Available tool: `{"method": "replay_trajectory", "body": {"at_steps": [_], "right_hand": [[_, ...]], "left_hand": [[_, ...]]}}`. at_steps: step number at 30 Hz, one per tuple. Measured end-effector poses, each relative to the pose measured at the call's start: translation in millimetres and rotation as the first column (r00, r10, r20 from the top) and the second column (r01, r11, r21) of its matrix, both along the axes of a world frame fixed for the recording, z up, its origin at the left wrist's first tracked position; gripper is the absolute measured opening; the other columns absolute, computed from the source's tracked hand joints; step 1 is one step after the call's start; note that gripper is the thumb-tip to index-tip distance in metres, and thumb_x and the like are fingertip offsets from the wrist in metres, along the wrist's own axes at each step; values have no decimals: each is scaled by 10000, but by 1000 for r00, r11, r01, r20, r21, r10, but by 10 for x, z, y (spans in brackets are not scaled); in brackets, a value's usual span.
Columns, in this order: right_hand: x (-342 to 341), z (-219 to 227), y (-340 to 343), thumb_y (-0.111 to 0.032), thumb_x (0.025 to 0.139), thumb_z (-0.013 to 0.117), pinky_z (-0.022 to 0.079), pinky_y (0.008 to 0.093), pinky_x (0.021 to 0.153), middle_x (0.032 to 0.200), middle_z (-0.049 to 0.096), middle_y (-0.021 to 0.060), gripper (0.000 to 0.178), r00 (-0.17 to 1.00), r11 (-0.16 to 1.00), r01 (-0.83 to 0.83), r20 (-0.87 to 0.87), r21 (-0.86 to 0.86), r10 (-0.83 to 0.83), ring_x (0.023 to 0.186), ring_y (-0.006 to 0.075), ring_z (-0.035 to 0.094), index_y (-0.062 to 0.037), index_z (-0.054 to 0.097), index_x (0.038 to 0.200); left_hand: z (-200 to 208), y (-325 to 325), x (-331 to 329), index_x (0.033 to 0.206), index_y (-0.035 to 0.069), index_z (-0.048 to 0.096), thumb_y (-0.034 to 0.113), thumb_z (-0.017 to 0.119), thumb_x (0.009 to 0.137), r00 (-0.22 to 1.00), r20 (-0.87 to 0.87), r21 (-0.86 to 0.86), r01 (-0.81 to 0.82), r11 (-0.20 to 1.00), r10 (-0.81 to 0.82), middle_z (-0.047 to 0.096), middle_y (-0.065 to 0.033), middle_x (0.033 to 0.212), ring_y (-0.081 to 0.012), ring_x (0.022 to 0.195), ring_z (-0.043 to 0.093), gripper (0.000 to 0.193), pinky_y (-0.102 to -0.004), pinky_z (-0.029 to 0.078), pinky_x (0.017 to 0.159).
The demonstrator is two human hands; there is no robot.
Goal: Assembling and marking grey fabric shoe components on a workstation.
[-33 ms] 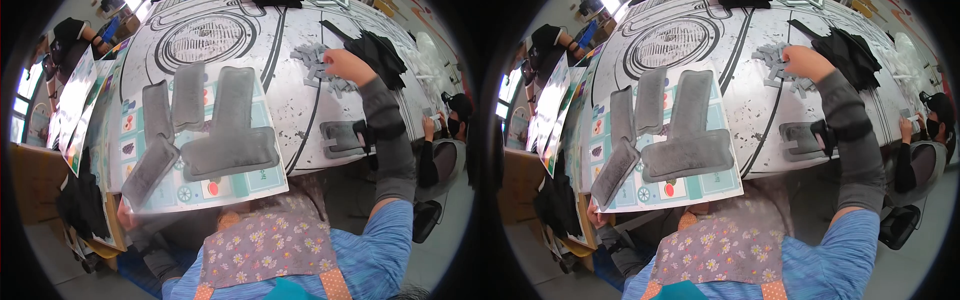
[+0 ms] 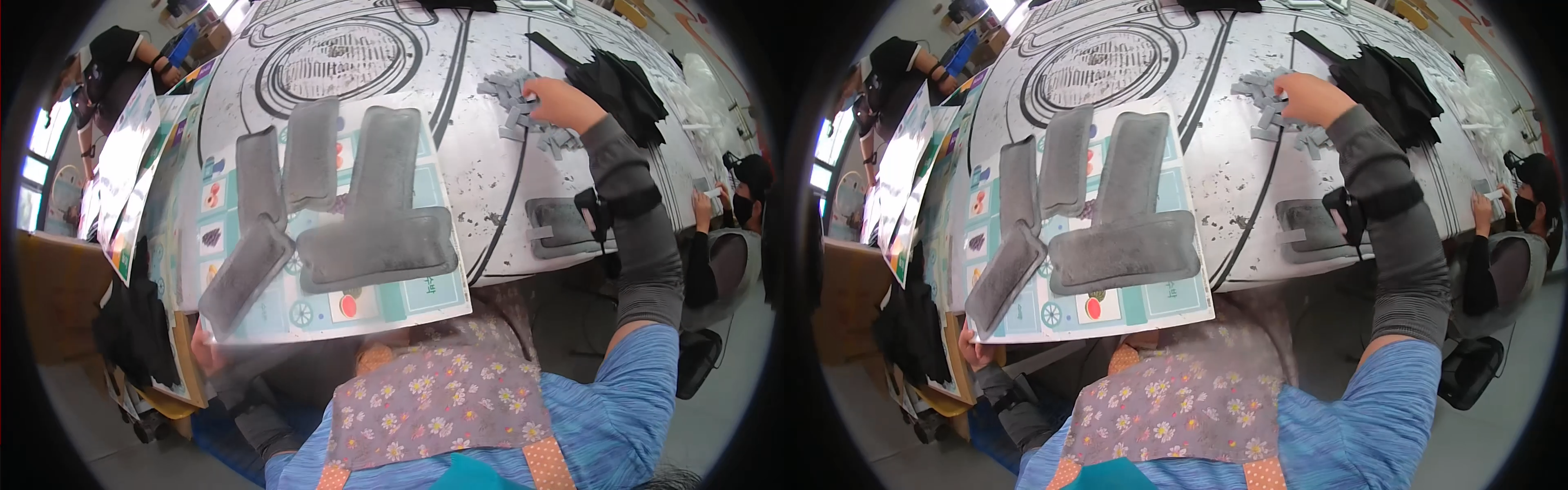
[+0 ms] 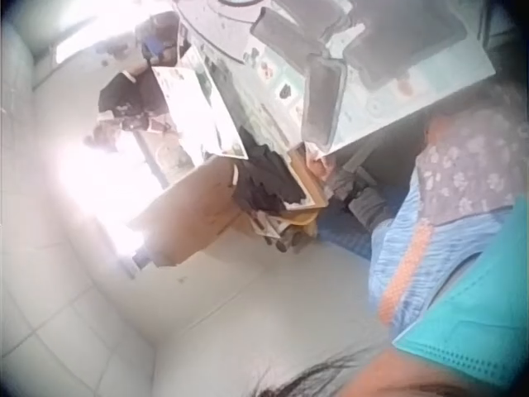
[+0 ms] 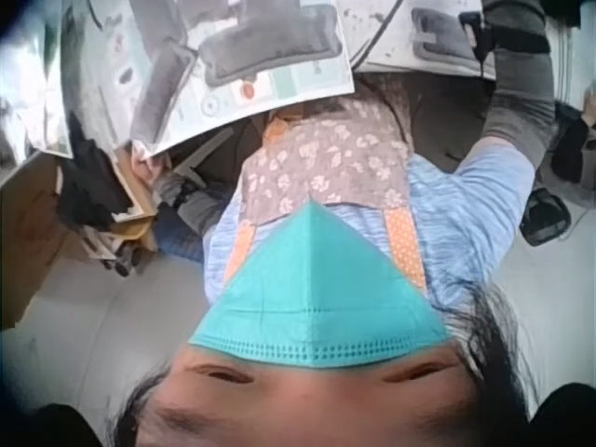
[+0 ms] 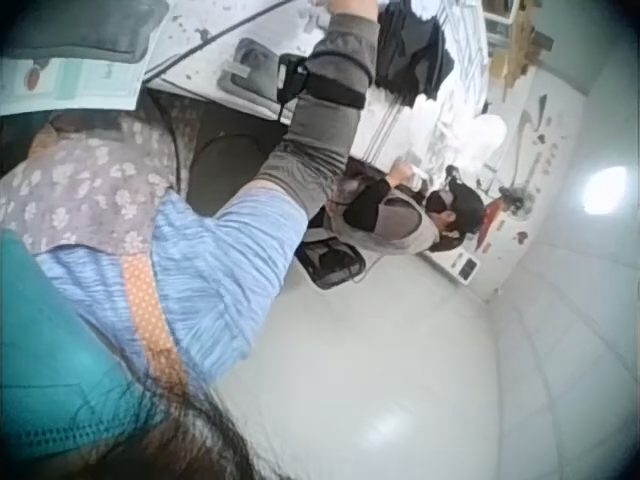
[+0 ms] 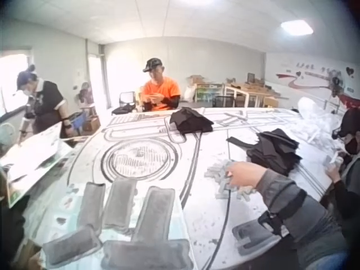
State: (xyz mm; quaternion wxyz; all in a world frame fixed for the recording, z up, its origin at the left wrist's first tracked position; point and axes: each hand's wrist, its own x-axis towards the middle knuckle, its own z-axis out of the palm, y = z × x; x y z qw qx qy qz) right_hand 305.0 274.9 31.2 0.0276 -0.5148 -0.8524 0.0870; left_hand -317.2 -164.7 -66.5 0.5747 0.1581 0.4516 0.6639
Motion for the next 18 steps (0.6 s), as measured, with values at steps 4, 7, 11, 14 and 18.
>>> {"method": "replay_trajectory", "body": {"at_steps": [4, 7, 11, 14, 18], "right_hand": [[-118, -357, 231, -60, 746, 696, 485, 411, 827, 1043, 626, 132, 326, 957, 938, -283, -14, 199, 291, 995, 347, 597, -45, 615, 1061], [-85, -436, 329, -31, 730, 689, 473, 417, 813, 1000, 599, 125, 248, 968, 967, -246, 62, 68, 242, 971, 348, 586, -44, 588, 956], [-110, -318, 214, -29, 737, 690, 472, 419, 777, 929, 589, 131, 173, 977, 979, -204, 67, 19, 202, 906, 359, 589, -43, 554, 842], [-50, -278, 148, -16, 753, 663, 471, 410, 760, 893, 572, 130, 149, 972, 973, -224, 89, 55, 219, 890, 351, 585, -38, 530, 815], [-207, -62, -92, -15, 827, 609, 465, 404, 707, 835, 575, 146, 100, 968, 964, -225, -82, 140, 238, 799, 343, 585, -7, 513, 855]], "left_hand": [[-67, -99, -91, 786, 148, 508, 355, 369, 1093, 984, -34, -47, -175, 983, 174, 471, 53, 569, -33, 467, 427, 396, -220, 384, 427], [161, 108, 374, 1276, 112, 562, 383, 394, 1082, 914, 53, -34, -400, 916, 401, 530, 39, 692, -27, 552, 475, 372, -195, 396, 446], [7, -227, 258, 1365, 102, 510, 327, 462, 1062, 768, -148, 7, -629, 777, 623, 458, 37, 740, -36, 595, 423, 380, -189, 386, 516], [88, -251, 392, 1259, 60, 538, 220, 504, 1037, 464, -209, 197, -842, 502, 861, 429, 26, 739, -60, 614, 407, 276, -202, 383, 556], [615, 26, 1026, 1229, -1, 499, 83, 452, 1004, 262, -431, 462, -758, 461, 864, 428, -2, 732, -89, 633, 399, 245, -223, 350, 603]]}}
